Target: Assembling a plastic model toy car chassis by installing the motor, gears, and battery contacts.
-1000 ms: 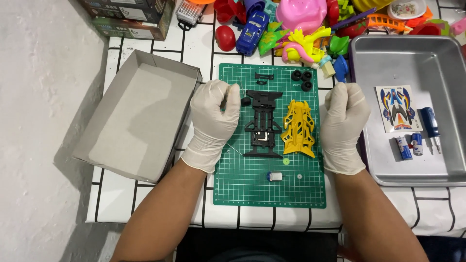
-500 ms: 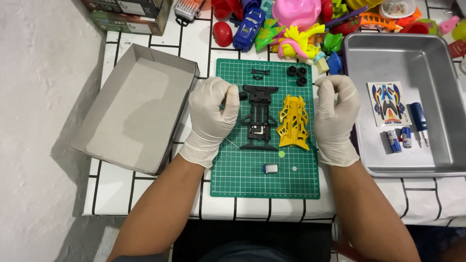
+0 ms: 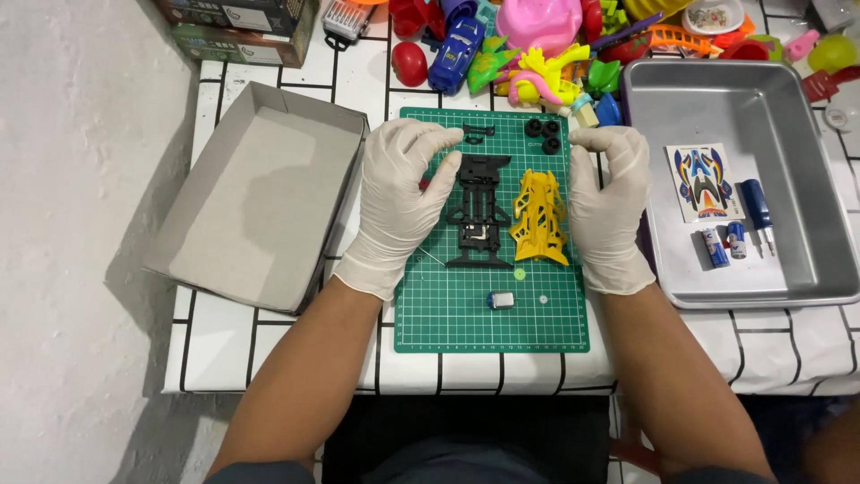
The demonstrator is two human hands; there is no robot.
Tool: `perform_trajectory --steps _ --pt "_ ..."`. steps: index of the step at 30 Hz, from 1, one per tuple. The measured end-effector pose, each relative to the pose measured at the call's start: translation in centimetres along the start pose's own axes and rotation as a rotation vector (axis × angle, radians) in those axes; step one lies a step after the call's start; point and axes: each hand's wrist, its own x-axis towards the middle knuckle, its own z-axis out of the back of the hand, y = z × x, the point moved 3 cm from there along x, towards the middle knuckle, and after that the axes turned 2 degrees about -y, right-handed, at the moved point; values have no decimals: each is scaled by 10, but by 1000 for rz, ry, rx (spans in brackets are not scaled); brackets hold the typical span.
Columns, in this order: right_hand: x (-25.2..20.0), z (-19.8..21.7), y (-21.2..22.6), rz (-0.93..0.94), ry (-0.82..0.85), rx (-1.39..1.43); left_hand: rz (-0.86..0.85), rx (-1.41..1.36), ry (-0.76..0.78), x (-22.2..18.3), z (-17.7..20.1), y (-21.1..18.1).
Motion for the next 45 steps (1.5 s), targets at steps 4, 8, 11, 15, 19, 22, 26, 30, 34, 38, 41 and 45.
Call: perform_trajectory --steps 4,8,11,15,19,22,26,30,34,38,41,45 --pt "-4 17 47 34 76 124 -14 -27 29 0 0 -1" --pt "-26 27 89 -186 796 -79 -12 -53 58 -2 -1 -3" --pt "-59 24 89 -30 1018 -302 -25 -58 63 -2 -3 -5" --pt "-90 20 72 212 1000 -486 -52 -88 77 -2 -5 -9" --pt "-96 16 65 155 1018 -479 -88 -76 118 -8 -12 -12" --pt "-92 18 70 86 962 -429 -116 -112 137 -9 -16 -25" --pt "-86 43 67 -489 621 37 -143 -226 237 -8 -14 -51" --pt "-87 65 58 -744 249 399 -92 -333 396 -24 -31 -66" --pt "-101 70 37 -804 238 431 23 -465 568 -32 -39 -78" --pt "-109 71 27 -813 219 469 189 -531 629 -40 -49 -83" --pt "-101 71 33 -764 242 438 280 -544 651 -44 -53 -83" --pt "-82 79 61 -813 306 333 383 -526 684 -55 -62 -73"
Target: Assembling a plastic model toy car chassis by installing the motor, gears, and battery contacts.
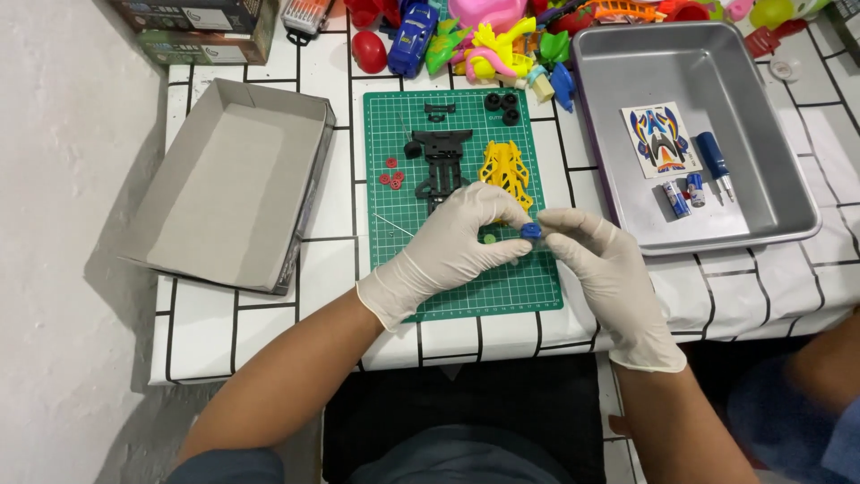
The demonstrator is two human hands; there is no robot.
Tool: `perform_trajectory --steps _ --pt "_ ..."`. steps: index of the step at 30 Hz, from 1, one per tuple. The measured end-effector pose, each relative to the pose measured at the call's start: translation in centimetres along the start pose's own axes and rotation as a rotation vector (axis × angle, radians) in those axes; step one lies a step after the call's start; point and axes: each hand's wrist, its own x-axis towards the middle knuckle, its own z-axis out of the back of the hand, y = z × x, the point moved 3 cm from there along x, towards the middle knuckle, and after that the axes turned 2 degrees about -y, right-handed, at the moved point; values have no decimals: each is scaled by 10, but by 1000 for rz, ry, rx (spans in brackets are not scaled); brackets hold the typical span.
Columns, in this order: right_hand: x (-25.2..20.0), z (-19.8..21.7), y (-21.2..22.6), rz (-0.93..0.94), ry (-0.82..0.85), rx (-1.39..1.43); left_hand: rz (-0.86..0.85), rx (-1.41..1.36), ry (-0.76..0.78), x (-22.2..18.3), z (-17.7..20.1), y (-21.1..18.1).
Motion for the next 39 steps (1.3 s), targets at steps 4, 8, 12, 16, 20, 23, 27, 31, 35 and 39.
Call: perform_trajectory --steps 4,8,12,16,20,23,27,31,35,39 --pt "5 7 -9 -69 7 -24 1 95 24 0 -3 4" --pt "12 4 -22 -140 85 -81 -82 239 31 -1 -5 8" --pt "14 -1 -23 -178 91 -109 -192 354 12 -2 -8 13" --pt "17 -3 -29 -169 82 -130 -233 403 -4 -2 -10 16" --pt "18 -4 -33 -162 82 -152 -235 384 -2 -2 -10 19" --pt "18 -4 -36 -149 87 -166 -235 379 4 -2 -11 19" --pt "19 -4 -36 -182 71 -161 -234 377 9 -2 -10 19" --pt "18 -5 -31 -185 69 -172 -244 389 12 -2 -11 19" --pt "17 -5 -27 -208 80 -193 -238 431 30 -2 -11 18" --pt "20 -6 -24 -255 128 -220 -257 470 41 -2 -11 17"
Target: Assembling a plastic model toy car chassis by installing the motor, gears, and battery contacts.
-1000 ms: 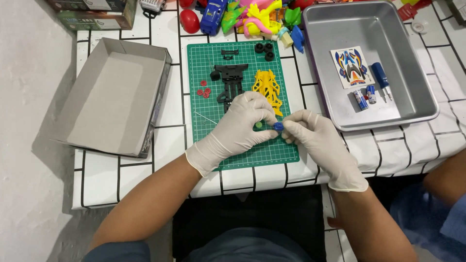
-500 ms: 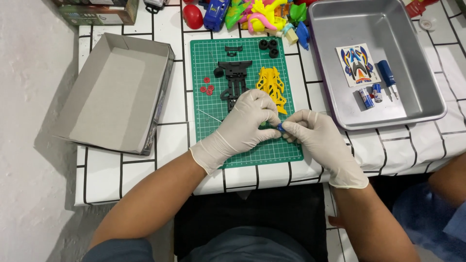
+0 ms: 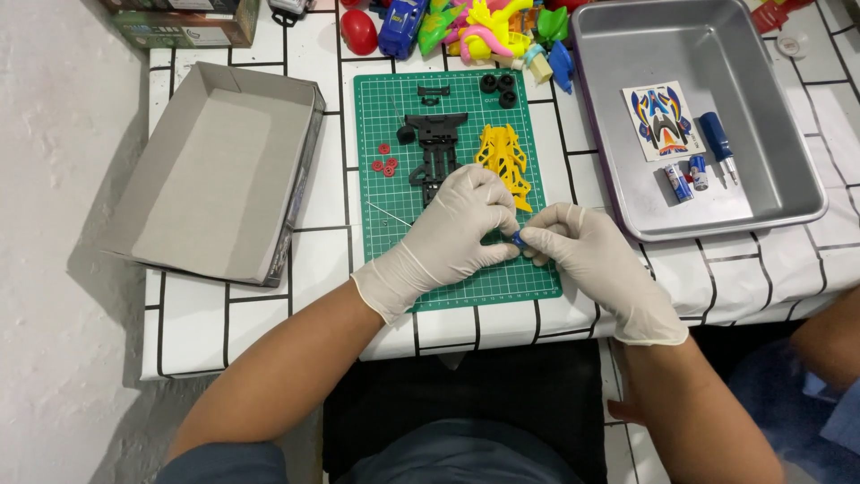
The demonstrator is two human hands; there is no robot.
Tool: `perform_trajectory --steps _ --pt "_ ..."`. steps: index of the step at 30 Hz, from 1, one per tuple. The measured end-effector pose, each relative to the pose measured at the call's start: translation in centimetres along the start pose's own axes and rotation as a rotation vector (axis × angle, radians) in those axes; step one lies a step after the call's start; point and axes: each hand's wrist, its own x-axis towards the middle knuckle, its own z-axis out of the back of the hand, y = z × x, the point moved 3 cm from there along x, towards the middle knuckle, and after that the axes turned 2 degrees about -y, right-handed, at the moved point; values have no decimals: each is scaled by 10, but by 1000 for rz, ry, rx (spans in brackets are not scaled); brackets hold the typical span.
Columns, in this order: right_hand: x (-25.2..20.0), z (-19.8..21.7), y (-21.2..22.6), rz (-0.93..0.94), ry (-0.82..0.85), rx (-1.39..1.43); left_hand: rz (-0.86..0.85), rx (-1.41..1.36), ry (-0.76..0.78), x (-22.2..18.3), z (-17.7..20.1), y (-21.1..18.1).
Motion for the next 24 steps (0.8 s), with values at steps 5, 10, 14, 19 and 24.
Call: perform_trajectory --steps 5,10,14,19,24 --pt "4 6 19 -72 97 -110 15 36 13 -2 -6 1" --pt "5 5 29 -131 190 -215 26 87 37 -3 -9 -2" --pt "7 5 30 -149 222 -257 12 123 28 -3 -10 -6" --pt "11 9 24 -168 237 -277 -4 130 26 -2 -13 -6" --pt "15 10 19 -192 241 -284 2 109 50 -1 -12 -9"
